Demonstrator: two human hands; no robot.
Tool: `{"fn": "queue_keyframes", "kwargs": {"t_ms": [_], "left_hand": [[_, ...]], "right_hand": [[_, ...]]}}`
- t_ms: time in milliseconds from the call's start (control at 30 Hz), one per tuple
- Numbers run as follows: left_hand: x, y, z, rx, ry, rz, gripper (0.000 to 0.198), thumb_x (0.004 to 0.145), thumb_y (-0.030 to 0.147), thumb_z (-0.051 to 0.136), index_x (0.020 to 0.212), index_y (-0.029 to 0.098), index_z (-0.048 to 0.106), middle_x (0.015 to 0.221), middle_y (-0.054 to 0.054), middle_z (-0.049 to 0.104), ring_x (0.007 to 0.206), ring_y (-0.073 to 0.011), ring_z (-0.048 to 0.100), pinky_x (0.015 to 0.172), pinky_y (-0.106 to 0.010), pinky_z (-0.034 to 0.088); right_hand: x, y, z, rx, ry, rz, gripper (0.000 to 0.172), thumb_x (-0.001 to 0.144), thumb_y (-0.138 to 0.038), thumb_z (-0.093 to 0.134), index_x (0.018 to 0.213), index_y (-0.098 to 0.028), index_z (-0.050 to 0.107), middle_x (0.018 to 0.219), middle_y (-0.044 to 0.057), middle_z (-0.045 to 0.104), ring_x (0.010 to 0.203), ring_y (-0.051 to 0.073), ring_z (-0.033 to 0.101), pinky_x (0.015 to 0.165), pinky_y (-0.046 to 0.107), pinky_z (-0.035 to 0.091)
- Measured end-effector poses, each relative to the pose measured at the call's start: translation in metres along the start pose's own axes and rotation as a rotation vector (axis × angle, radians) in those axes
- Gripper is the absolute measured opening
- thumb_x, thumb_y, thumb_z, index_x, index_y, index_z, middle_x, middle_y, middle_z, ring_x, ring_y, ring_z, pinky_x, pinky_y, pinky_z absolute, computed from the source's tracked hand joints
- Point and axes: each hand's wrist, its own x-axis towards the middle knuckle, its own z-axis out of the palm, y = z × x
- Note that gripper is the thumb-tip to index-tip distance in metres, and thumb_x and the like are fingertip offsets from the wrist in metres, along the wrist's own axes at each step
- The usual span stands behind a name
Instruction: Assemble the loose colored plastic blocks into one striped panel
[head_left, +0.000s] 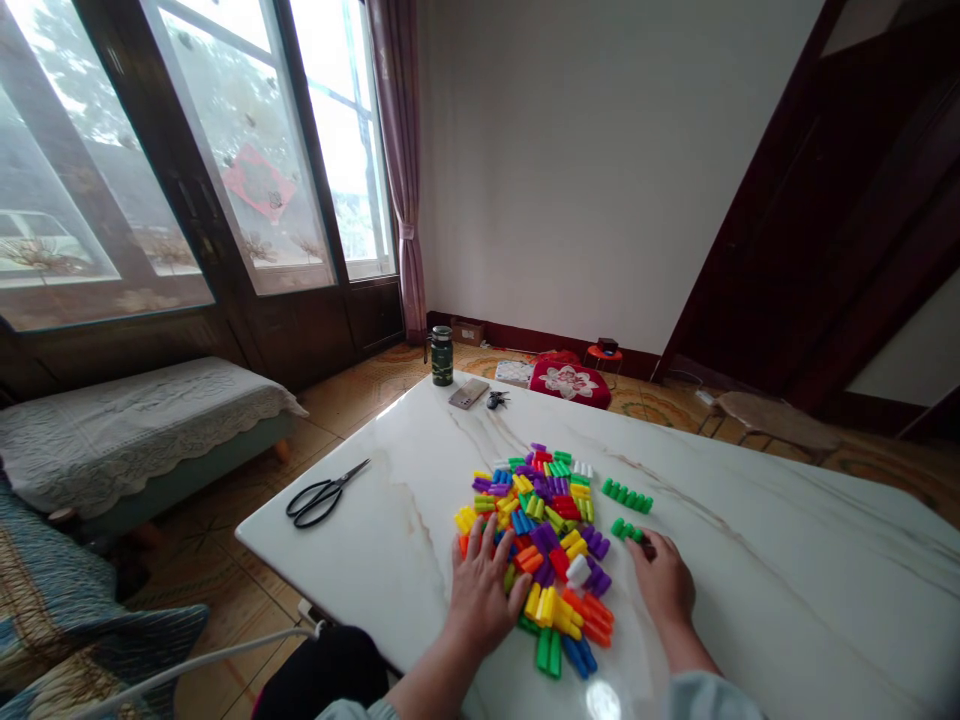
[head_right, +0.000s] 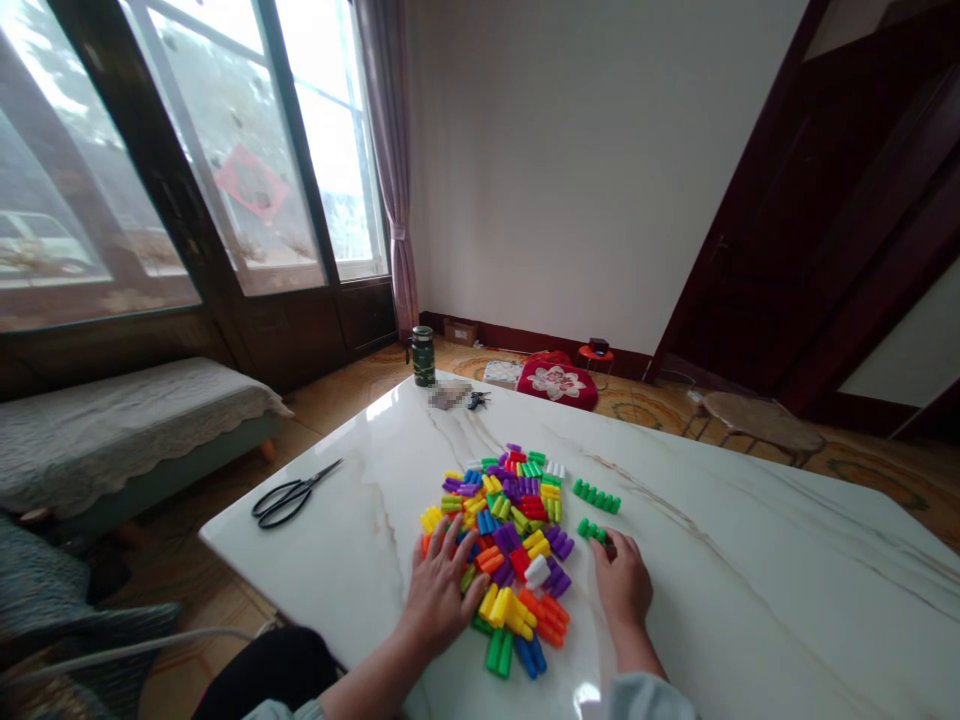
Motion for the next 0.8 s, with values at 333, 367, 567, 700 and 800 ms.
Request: {"fn": "queue_keyframes", "kwargs": {"t_ms": [333,367,567,700,800], "left_hand": [[0.0011,0.0020,-0.0028,0.007,-0.003,0.001,0.055,0.086,0.050,0.050,0.136,0.029,0.048,0.148,-0.007,0.039,0.137,-0.0319,0.028,0.110,-0.054,0.020],[0.0011,0.0020,-0.0028,0.003,-0.006,0.000,0.055,0.086,0.050,0.050,0.137,0.029,0.048,0.148,-0.007,0.039,0.138,-0.0320,0.028,0.110,-0.054,0.019],[0.0010,0.0008,-0.0021,0.010,-0.001,-0.003,0.056,0.085,0.049,0.052,0.137,0.030,0.048,0.148,-0.007,0.040,0.137,-0.0324,0.029,0.110,-0.053,0.020],[0.0009,0.0007,-0.0017,0.021,0.013,0.001,0.055,0.084,0.049,0.053,0.136,0.030,0.050,0.147,-0.007,0.041,0.136,-0.0327,0.030,0.110,-0.053,0.020],[0.0010,0.0014,-0.0018,0.012,0.015,-0.001,0.055,0.084,0.050,0.052,0.135,0.030,0.050,0.148,-0.006,0.040,0.136,-0.0324,0.030,0.110,-0.053,0.020]], "right_hand": [[0.0003,-0.0008,-0.0008,-0.019,0.000,-0.005,0.043,0.073,-0.051,0.045,0.091,-0.017,0.065,0.090,0.011,0.066,0.070,0.022,0.060,0.058,0.031,0.043],[0.0005,-0.0008,-0.0008,-0.022,-0.002,-0.001,0.043,0.073,-0.050,0.045,0.091,-0.017,0.065,0.090,0.011,0.066,0.070,0.022,0.060,0.058,0.031,0.043],[0.0004,0.0000,0.0000,-0.016,-0.004,0.002,0.041,0.072,-0.050,0.046,0.089,-0.018,0.065,0.089,0.010,0.065,0.070,0.022,0.060,0.059,0.031,0.043],[0.0003,0.0018,0.0010,-0.026,-0.005,-0.005,0.041,0.073,-0.050,0.046,0.091,-0.018,0.065,0.090,0.010,0.065,0.070,0.022,0.060,0.060,0.032,0.043],[0.0007,0.0015,0.0007,-0.032,-0.007,0.002,0.042,0.073,-0.050,0.045,0.091,-0.018,0.065,0.090,0.010,0.065,0.071,0.022,0.060,0.059,0.032,0.043]]}}
